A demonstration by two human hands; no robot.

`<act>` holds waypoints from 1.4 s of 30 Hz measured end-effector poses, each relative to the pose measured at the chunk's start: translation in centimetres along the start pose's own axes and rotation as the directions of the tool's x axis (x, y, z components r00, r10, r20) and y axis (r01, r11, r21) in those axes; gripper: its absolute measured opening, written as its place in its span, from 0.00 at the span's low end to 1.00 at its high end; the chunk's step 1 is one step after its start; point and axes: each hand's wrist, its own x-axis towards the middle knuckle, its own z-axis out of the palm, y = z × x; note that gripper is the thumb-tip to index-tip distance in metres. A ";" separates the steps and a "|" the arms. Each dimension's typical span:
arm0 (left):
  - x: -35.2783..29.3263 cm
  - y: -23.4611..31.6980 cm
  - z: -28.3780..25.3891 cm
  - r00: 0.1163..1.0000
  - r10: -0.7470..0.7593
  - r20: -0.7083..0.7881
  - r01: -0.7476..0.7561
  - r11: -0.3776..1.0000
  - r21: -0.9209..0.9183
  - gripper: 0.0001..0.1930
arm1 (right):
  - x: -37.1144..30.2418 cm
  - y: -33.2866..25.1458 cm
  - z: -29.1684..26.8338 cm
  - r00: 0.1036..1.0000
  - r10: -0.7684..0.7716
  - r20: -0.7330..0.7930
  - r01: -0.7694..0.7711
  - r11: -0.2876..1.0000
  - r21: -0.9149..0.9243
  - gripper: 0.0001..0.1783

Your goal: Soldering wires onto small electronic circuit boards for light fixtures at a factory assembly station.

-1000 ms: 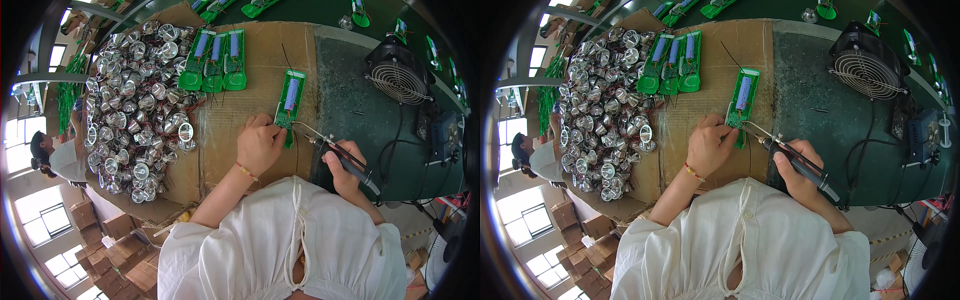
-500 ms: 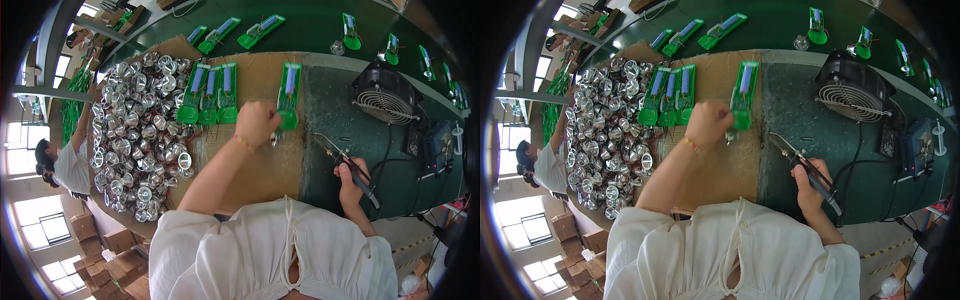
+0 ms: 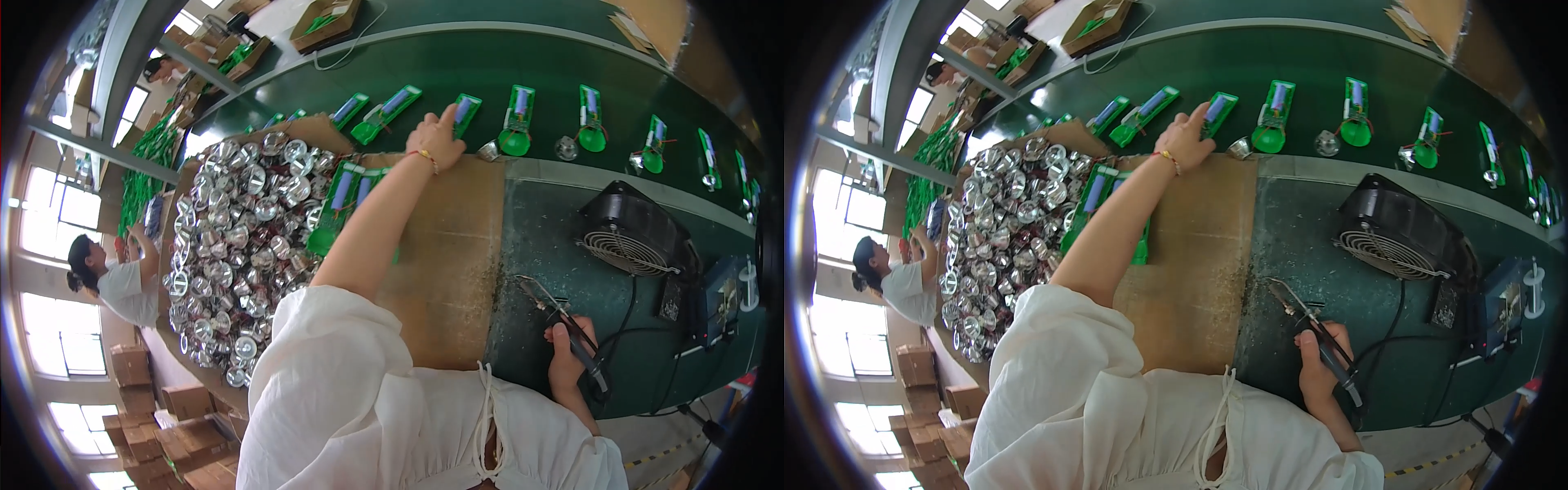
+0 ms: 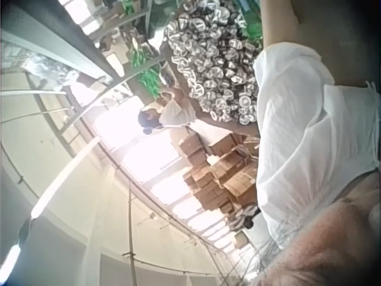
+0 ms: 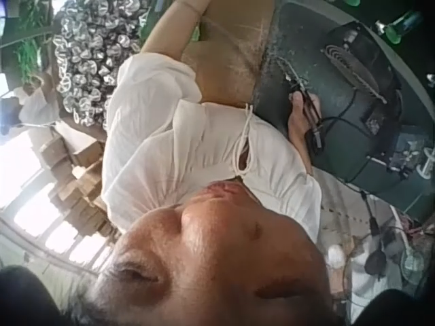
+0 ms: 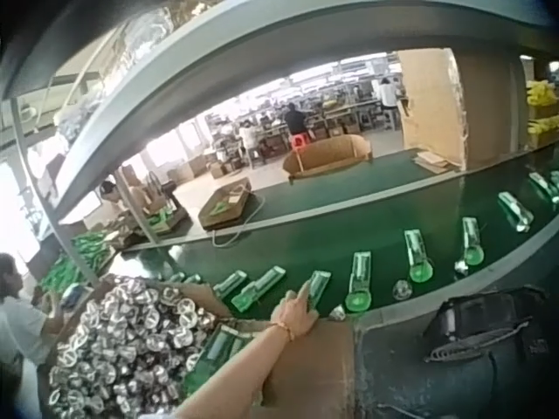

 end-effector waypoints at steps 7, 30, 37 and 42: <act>-20.8 3.5 1.3 0.990 0.054 -0.129 -0.096 0.931 -0.352 0.34 | 0.1 0.8 -0.1 0.999 -0.048 -0.009 0.048 0.999 0.007 0.09; -31.4 -5.7 -3.1 0.784 0.027 -0.621 -0.029 1.000 0.007 0.23 | -3.6 -1.0 0.4 0.984 -0.164 0.064 0.166 0.986 -0.024 0.07; -34.8 -5.4 -1.7 0.935 0.050 -0.350 -0.109 0.982 -0.152 0.18 | -4.2 -2.0 1.8 0.980 -0.155 0.123 0.158 0.987 -0.016 0.09; -32.9 -5.4 -2.3 0.923 -0.255 -0.287 0.223 0.965 -0.140 0.08 | -4.4 -1.5 2.0 0.983 -0.125 0.138 0.127 0.992 -0.011 0.09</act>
